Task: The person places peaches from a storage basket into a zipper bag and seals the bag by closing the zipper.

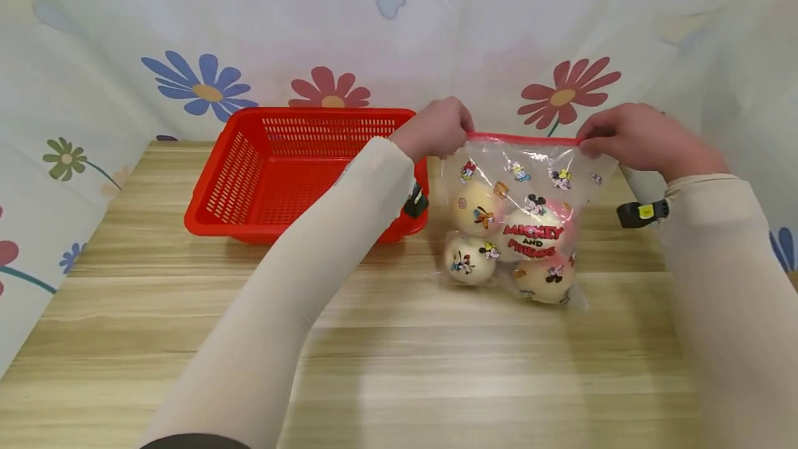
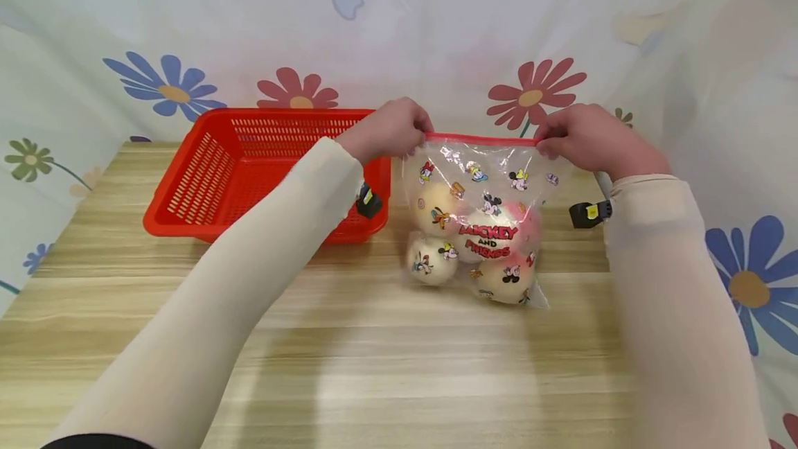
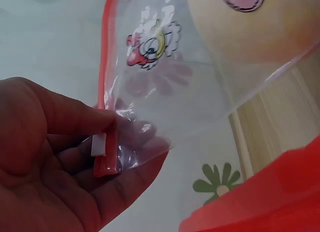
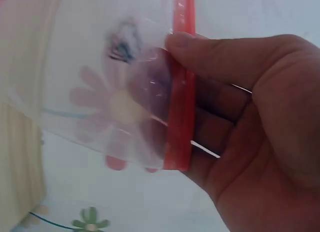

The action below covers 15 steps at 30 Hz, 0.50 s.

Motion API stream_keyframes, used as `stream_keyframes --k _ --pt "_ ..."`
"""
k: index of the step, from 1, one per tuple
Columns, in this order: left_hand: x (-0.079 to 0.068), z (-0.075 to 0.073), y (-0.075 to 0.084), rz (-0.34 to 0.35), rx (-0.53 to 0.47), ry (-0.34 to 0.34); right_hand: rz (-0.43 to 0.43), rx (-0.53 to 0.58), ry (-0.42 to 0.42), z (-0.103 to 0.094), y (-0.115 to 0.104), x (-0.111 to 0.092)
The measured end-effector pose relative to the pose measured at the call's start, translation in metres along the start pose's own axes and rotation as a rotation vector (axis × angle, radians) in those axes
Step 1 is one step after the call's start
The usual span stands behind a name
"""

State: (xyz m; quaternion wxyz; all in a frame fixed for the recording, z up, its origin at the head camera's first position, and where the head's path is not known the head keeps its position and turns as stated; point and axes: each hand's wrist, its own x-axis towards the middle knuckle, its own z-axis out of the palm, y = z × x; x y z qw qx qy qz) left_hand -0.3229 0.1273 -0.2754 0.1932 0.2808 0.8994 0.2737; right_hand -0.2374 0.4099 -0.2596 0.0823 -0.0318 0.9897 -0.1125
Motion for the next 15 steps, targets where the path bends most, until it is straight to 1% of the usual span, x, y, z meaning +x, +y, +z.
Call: stream_keyframes --k 2,7,9,12,15 --pt "0.01 0.0 0.0 -0.016 0.048 0.001 0.023 0.031 0.004 0.004 0.005 0.01" --pt "0.031 0.005 -0.002 -0.036 0.172 0.036 0.063 0.086 0.016 0.017 0.013 0.033" --pt "0.038 0.008 -0.003 -0.046 0.196 0.053 0.069 0.094 0.025 0.023 0.015 0.04" --pt "0.041 0.011 -0.007 -0.064 0.21 0.079 0.068 0.108 0.031 0.032 0.018 0.049" --pt "0.04 0.013 -0.008 -0.055 0.226 0.107 0.066 0.117 0.027 0.038 0.022 0.056"
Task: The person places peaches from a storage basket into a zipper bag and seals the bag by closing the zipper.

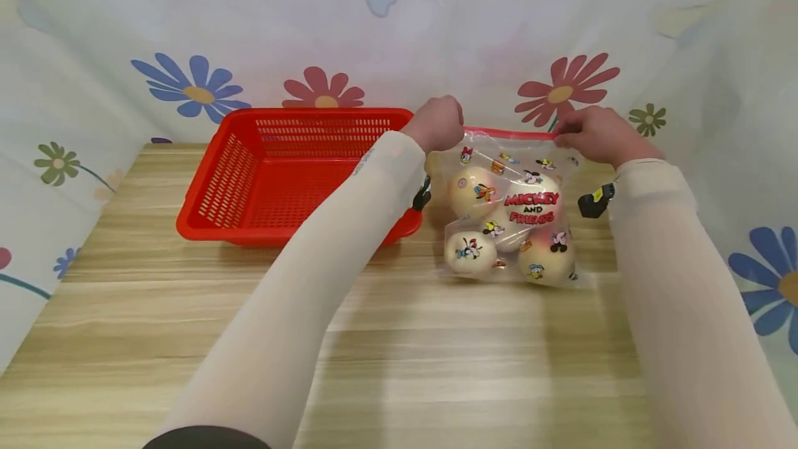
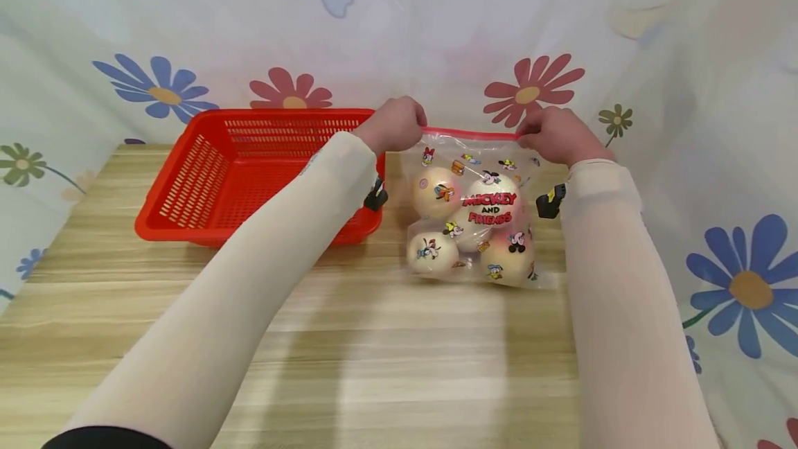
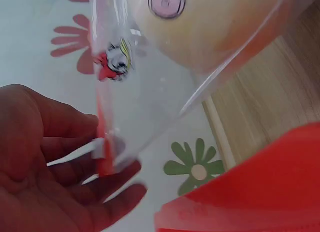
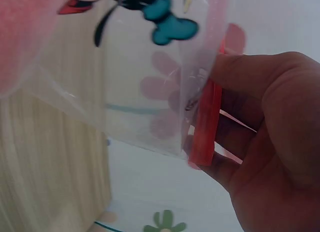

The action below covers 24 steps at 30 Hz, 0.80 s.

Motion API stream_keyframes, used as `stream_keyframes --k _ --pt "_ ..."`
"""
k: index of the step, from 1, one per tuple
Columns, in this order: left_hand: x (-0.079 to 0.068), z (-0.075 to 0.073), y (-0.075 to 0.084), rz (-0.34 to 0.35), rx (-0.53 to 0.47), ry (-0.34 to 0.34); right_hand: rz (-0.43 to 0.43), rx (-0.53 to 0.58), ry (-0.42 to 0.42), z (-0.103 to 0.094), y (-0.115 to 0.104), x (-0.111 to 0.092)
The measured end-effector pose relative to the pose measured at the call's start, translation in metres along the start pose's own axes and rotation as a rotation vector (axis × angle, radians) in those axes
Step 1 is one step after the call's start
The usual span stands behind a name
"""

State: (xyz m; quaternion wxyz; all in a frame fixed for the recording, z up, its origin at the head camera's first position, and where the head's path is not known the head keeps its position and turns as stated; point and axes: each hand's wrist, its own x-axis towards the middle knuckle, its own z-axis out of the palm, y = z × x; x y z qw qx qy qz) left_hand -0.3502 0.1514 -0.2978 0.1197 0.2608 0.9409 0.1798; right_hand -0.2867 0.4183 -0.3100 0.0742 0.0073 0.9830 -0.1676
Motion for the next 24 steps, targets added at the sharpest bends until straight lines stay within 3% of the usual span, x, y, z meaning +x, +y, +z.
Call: stream_keyframes --k 7,14,20,24 --pt "-0.028 0.0 0.015 0.057 0.021 -0.022 -0.003 0.012 -0.001 0.012 0.009 0.016" --pt "-0.067 0.014 0.04 0.213 0.08 -0.04 0.001 0.025 0.008 0.02 0.008 0.018" --pt "-0.095 0.042 0.045 0.263 0.071 0.057 -0.009 -0.031 0.031 0.022 -0.01 -0.003" --pt "-0.103 0.067 0.04 0.262 0.048 0.146 -0.063 -0.023 0.054 0.032 -0.031 -0.028"
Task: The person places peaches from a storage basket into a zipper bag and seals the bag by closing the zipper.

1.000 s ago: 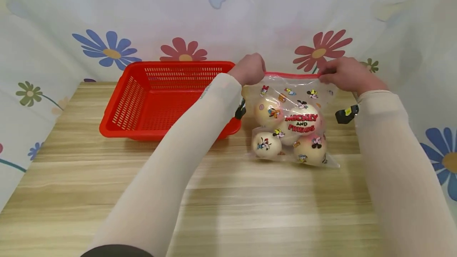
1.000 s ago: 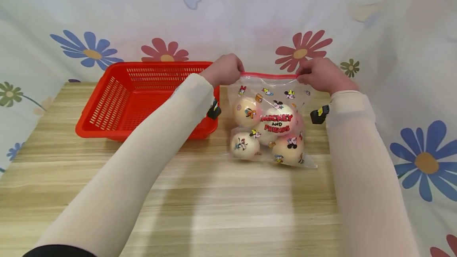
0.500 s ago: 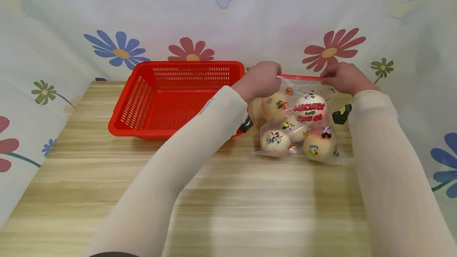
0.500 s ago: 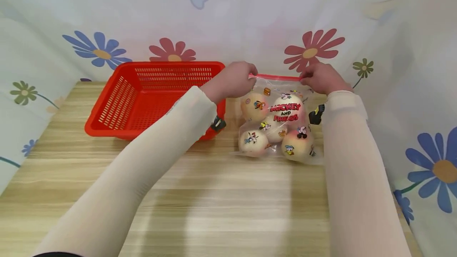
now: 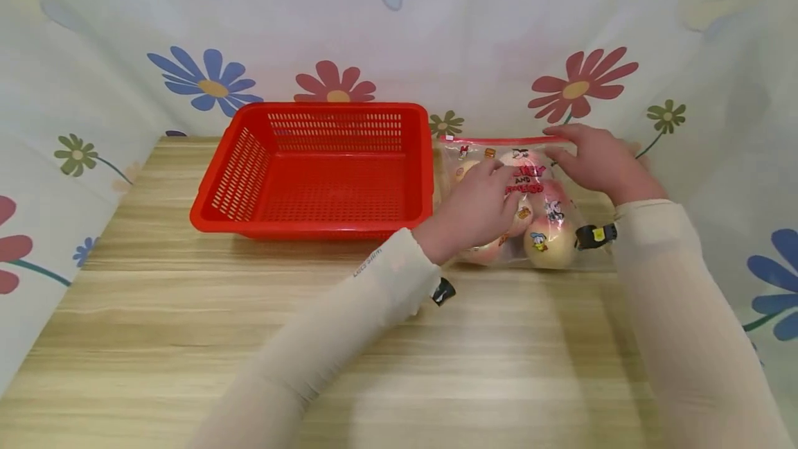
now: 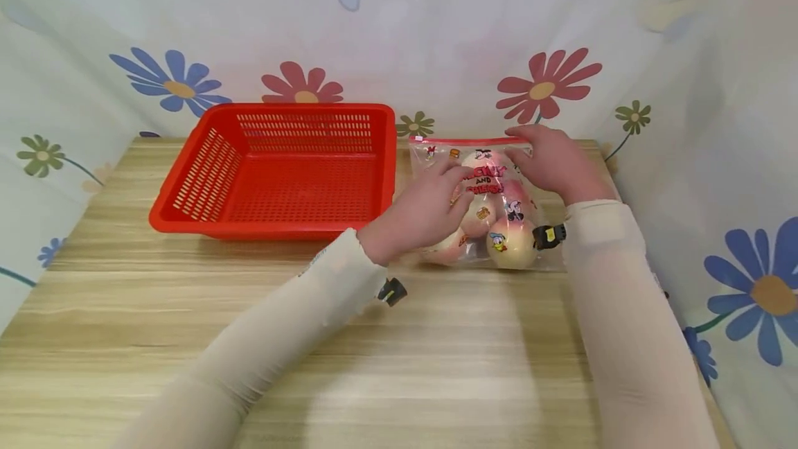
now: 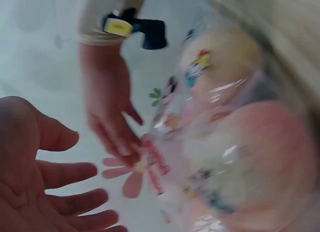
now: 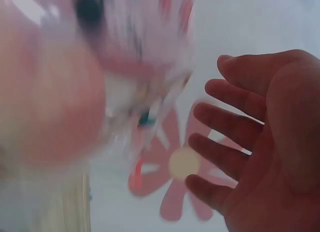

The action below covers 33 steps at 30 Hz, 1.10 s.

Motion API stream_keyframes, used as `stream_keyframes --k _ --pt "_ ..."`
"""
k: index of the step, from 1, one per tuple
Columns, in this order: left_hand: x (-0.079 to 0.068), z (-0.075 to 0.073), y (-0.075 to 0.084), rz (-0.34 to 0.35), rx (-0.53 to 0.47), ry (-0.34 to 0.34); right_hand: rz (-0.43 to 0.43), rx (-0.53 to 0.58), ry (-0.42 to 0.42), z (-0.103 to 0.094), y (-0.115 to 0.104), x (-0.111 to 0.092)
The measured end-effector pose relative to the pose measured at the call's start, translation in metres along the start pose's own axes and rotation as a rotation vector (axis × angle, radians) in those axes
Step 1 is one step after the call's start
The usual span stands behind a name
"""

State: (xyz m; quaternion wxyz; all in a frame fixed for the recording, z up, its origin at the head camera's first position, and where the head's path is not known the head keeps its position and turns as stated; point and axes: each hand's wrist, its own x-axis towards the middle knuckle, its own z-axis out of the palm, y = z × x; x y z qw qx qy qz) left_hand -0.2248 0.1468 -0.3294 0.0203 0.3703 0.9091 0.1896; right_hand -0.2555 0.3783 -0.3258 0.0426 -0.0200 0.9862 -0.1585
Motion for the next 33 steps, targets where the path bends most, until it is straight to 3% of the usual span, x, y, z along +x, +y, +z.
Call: stream_keyframes --k 3,7,11,16,26,33 --pt "0.001 0.017 -0.005 -0.02 0.022 0.054 -0.057 -0.005 -0.011 0.013 -0.016 -0.013" --pt "0.011 0.036 -0.017 -0.132 0.042 0.08 -0.122 -0.043 -0.013 0.039 -0.029 -0.017" --pt "0.017 0.056 -0.029 -0.213 0.057 0.054 -0.135 -0.084 0.036 0.066 -0.031 -0.014" --pt "0.02 0.074 -0.037 -0.207 0.094 -0.006 -0.086 -0.125 0.052 0.088 -0.03 -0.012" --pt "0.027 0.08 -0.043 -0.188 0.079 -0.071 -0.014 -0.166 0.002 0.089 -0.029 -0.013" --pt "0.032 0.082 -0.034 -0.161 0.053 -0.089 0.017 -0.169 -0.022 0.086 -0.02 -0.018"
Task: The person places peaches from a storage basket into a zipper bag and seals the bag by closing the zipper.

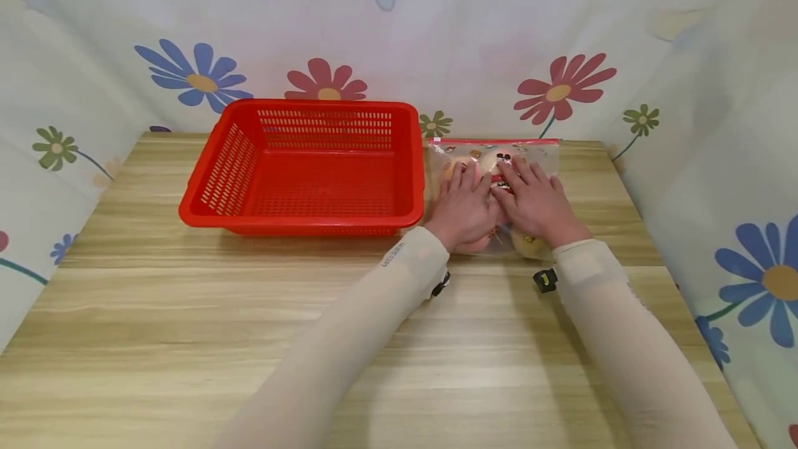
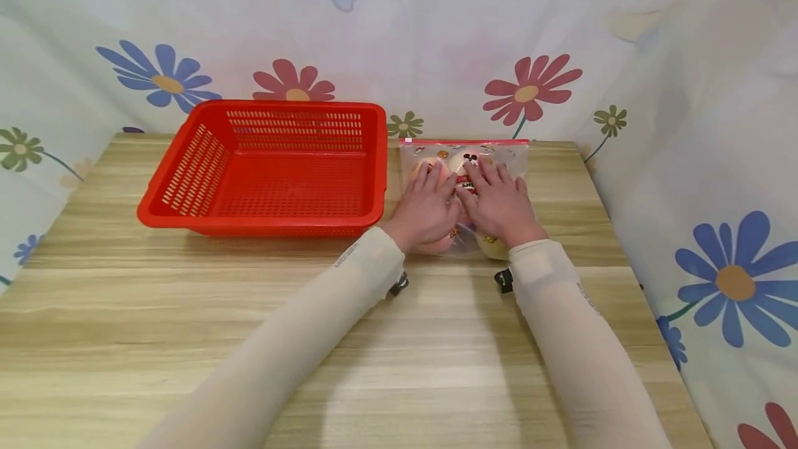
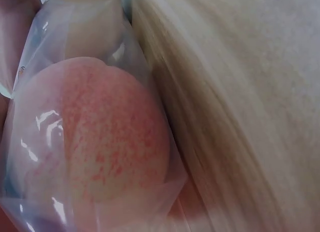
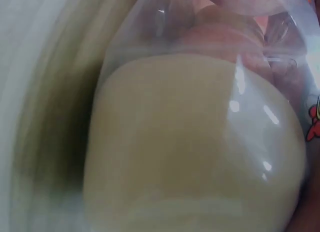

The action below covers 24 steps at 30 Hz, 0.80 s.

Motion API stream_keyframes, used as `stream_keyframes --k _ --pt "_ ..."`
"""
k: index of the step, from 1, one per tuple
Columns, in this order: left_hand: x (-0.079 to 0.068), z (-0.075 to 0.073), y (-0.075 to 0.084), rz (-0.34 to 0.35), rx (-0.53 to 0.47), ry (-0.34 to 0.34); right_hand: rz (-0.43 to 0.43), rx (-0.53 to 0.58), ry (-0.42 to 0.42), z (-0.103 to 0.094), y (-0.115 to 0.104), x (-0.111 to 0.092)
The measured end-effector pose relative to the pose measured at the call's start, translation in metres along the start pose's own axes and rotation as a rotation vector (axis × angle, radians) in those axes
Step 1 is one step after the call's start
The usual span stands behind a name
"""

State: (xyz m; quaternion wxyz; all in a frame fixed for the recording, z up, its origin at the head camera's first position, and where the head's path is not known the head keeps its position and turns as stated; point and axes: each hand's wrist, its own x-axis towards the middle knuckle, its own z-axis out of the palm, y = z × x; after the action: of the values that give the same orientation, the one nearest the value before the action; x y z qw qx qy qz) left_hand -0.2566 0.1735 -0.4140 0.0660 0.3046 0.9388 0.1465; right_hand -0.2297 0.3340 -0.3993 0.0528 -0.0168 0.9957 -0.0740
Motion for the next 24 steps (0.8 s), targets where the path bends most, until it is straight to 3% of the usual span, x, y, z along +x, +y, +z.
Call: stream_keyframes --k 12,18,24 --pt "0.004 0.0 0.002 0.002 0.045 -0.021 -0.016 0.013 0.0 0.002 0.005 0.001" --pt "0.006 -0.005 -0.001 -0.006 0.002 -0.044 -0.026 0.012 -0.001 0.0 0.007 0.009" --pt "0.006 -0.016 0.0 0.004 -0.013 0.007 -0.023 0.01 0.041 -0.007 0.009 0.012"
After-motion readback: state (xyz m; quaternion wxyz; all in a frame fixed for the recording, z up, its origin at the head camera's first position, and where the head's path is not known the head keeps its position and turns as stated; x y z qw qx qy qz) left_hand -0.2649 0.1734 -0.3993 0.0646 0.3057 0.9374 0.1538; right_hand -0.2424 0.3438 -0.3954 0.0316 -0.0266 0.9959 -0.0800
